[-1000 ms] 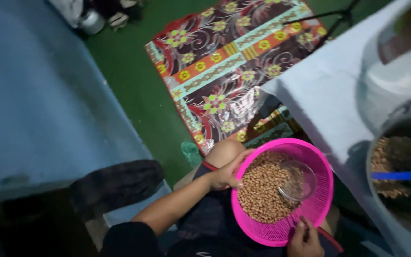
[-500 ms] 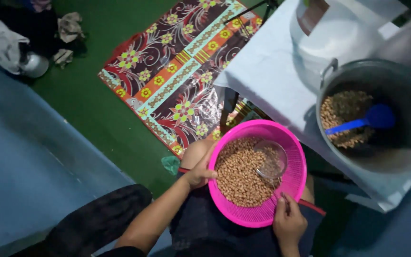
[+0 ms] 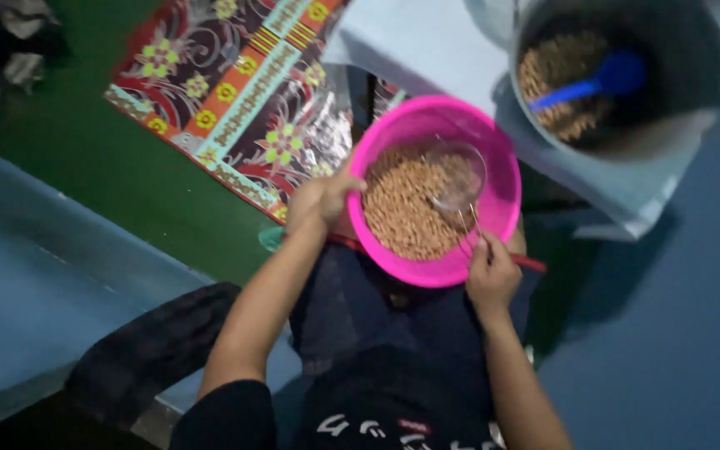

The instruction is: Sifting beans using a small hand-held strainer inside a large plastic bowl to remove debris or smaller particles.

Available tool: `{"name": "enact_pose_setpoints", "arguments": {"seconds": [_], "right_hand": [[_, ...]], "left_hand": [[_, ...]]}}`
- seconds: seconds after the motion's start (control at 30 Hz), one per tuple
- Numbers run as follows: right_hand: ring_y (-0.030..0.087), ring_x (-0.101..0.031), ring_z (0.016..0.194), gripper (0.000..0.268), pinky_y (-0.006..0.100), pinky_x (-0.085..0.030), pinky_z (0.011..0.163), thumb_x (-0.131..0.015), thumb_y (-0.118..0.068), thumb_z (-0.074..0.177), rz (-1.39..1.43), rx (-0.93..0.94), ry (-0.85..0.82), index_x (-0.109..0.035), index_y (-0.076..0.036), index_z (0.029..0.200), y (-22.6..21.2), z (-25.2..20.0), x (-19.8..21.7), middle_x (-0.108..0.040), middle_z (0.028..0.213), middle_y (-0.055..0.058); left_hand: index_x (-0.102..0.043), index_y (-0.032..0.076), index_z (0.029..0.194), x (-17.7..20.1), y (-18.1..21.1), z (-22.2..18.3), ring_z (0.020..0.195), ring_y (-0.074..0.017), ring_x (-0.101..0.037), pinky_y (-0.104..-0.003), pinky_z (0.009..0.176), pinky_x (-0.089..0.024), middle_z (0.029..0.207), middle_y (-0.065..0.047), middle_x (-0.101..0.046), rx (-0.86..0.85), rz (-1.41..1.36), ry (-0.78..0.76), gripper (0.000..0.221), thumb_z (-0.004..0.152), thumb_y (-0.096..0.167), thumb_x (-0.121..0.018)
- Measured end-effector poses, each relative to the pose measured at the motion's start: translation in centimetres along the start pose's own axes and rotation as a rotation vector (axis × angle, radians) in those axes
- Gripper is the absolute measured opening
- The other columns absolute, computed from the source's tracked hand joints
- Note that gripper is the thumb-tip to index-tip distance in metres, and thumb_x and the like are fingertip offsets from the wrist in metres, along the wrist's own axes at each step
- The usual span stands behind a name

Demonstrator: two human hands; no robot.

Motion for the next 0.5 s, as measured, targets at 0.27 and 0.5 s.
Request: {"name": "enact_pose_setpoints", "arguments": {"seconds": [0.27, 0.5], "right_hand": [[0.030, -0.072, 0.068, 0.020, 0.039, -0.056, 0.068, -0.062, -0.015, 0.103, 0.129, -0.108, -0.007, -0.077, -0.012, 0.115, -0.8, -0.7, 1.7, -0.066, 0.059, 0.006], [0.046, -0.071, 0.079, 0.030, 0.055, -0.054, 0.068, -0.055, -0.018, 0.105, -0.259, 0.060, 0.003, -0.069, -0.009, 0.131, -3.5, 1.0, 4.4, -0.076, 0.101, 0.020]], "left_hand": [[-0.062, 0.016, 0.126, 5.0, -2.5, 5.5, 0.095, -0.0382, -0.068, -0.049, 0.092, -0.052, 0.110, -0.017, -0.070, 0.048, 0.191, 0.059, 0.056, 0.070, 0.023, -0.066], [-0.061, 0.017, 0.134, 6.4, -3.0, 7.3, 0.113, -0.0408, -0.064, -0.050, 0.105, -0.046, 0.122, -0.021, -0.066, -0.007, 0.164, 0.005, 0.057, 0.077, 0.020, -0.067]]}}
Point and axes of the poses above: each hand's wrist, its own z-axis towards the middle knuckle, its own x-axis out of the back of the hand, y = z × x, the point moved 10 cm from there along z, towards the middle knuckle
